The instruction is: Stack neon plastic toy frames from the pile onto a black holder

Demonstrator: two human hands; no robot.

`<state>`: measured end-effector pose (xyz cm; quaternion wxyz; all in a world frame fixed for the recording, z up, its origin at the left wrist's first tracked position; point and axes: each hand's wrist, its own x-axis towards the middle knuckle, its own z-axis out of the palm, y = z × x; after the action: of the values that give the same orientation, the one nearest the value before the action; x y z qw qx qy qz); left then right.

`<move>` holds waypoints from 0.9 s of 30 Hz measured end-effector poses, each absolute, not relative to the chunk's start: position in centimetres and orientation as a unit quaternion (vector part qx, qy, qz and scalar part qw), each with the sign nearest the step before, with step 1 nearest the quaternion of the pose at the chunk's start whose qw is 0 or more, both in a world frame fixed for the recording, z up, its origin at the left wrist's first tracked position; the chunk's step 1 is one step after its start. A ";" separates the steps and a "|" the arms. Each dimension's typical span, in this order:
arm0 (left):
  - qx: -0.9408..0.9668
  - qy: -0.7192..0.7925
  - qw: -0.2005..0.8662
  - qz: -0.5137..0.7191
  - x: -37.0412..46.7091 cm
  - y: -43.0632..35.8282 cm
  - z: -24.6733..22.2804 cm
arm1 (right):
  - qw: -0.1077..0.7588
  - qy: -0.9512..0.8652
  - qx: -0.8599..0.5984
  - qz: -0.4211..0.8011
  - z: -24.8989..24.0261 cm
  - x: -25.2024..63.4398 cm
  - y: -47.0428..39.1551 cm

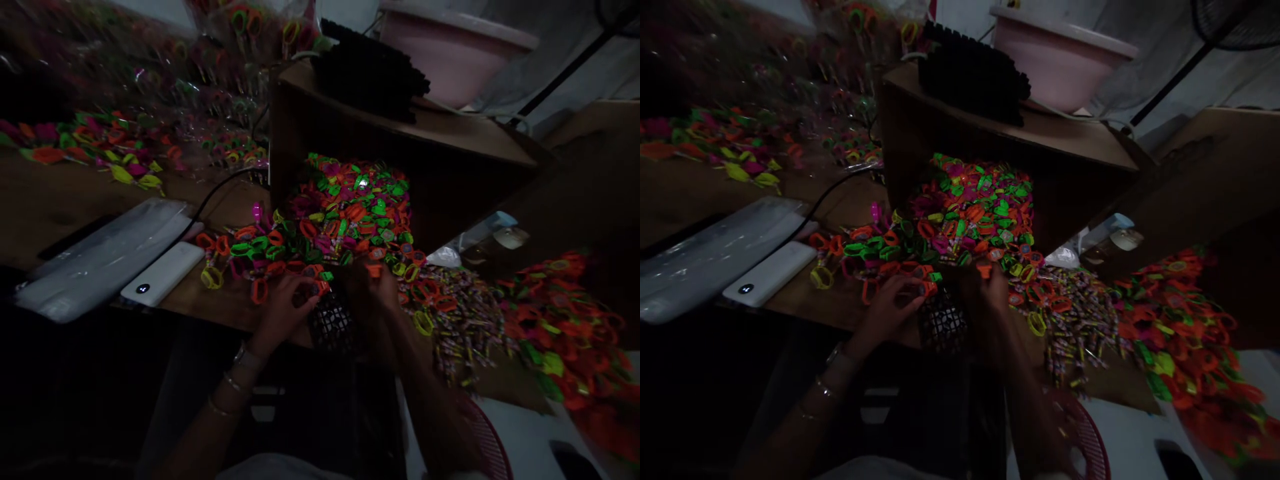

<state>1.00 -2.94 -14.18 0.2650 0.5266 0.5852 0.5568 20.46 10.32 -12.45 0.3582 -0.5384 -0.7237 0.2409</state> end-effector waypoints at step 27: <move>0.487 0.586 0.246 0.599 0.8 -2.4 -14.5 | 0.264 -0.760 -0.391 0.446 -16.6 16.6 4.5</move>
<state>0.84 -2.40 -14.52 0.2456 0.4869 0.5863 0.5991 16.62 4.54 -16.64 0.2638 -0.3914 -0.7603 0.4462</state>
